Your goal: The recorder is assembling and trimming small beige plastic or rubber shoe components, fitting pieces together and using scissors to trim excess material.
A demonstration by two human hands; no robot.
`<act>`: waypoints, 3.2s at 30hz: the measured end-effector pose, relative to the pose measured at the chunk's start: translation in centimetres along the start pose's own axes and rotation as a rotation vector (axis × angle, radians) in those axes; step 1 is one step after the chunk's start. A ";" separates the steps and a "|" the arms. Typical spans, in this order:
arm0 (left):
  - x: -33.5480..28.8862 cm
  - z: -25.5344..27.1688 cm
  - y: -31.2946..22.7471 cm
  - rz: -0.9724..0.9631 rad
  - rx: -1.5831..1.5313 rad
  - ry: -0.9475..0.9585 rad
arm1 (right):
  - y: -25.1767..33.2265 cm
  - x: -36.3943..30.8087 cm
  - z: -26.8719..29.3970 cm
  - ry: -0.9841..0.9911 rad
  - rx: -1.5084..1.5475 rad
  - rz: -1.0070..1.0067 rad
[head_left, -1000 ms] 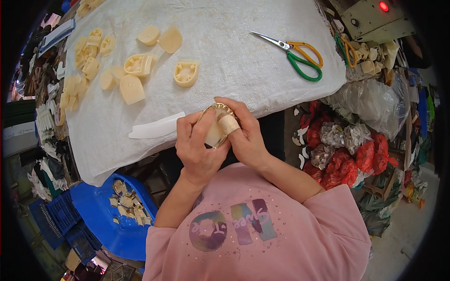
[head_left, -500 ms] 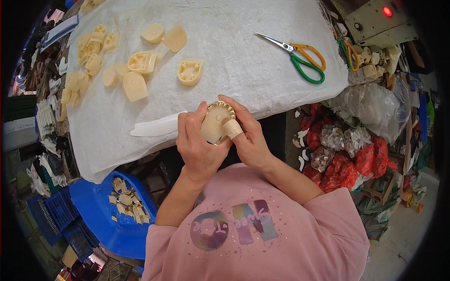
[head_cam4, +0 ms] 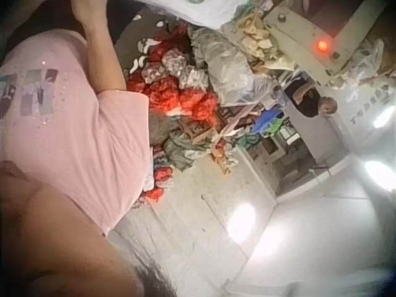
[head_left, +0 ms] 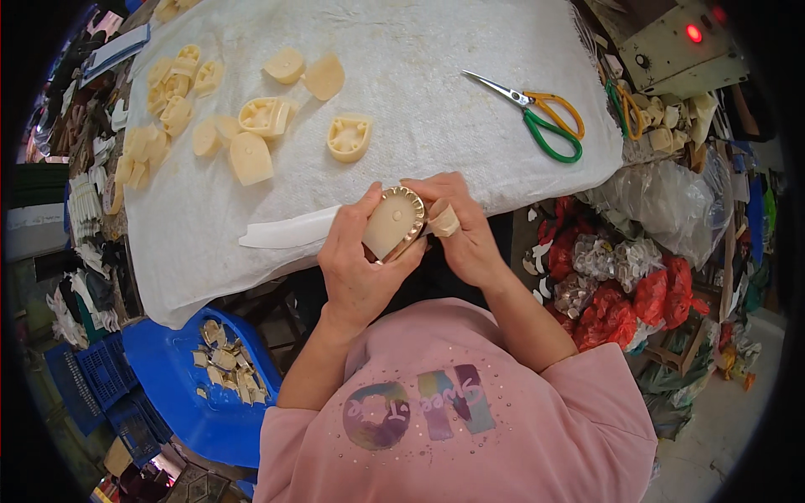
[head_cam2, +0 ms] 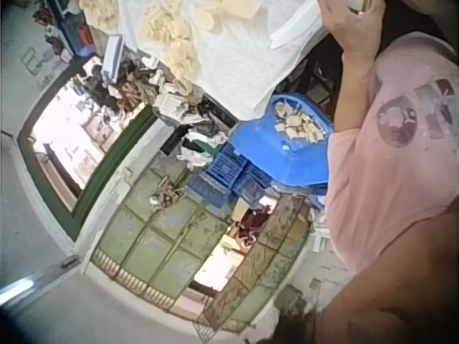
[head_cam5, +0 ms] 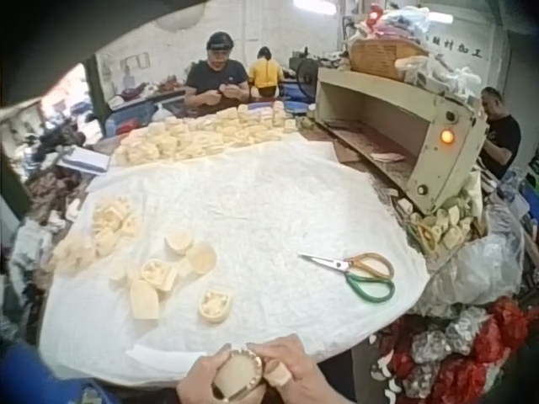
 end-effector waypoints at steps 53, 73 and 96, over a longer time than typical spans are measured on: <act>-1.3 1.6 -0.2 -0.223 -0.274 0.009 | 0.8 0.2 -1.3 0.029 0.452 -0.650; -1.0 2.6 1.0 -0.057 -0.215 -0.126 | 1.4 -0.4 0.5 -0.051 -0.082 0.234; -3.5 1.8 1.2 0.413 -0.430 -0.124 | 2.0 -1.2 -3.2 0.014 -0.231 0.573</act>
Point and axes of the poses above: each hand's wrist, its own x-axis towards the middle knuckle, its own z-axis out of the back of the hand, y = z × x, the point moved 2 cm from there along x, towards the middle knuckle, and after that the axes turned 9 degrees about -y, right-handed, at the moved point
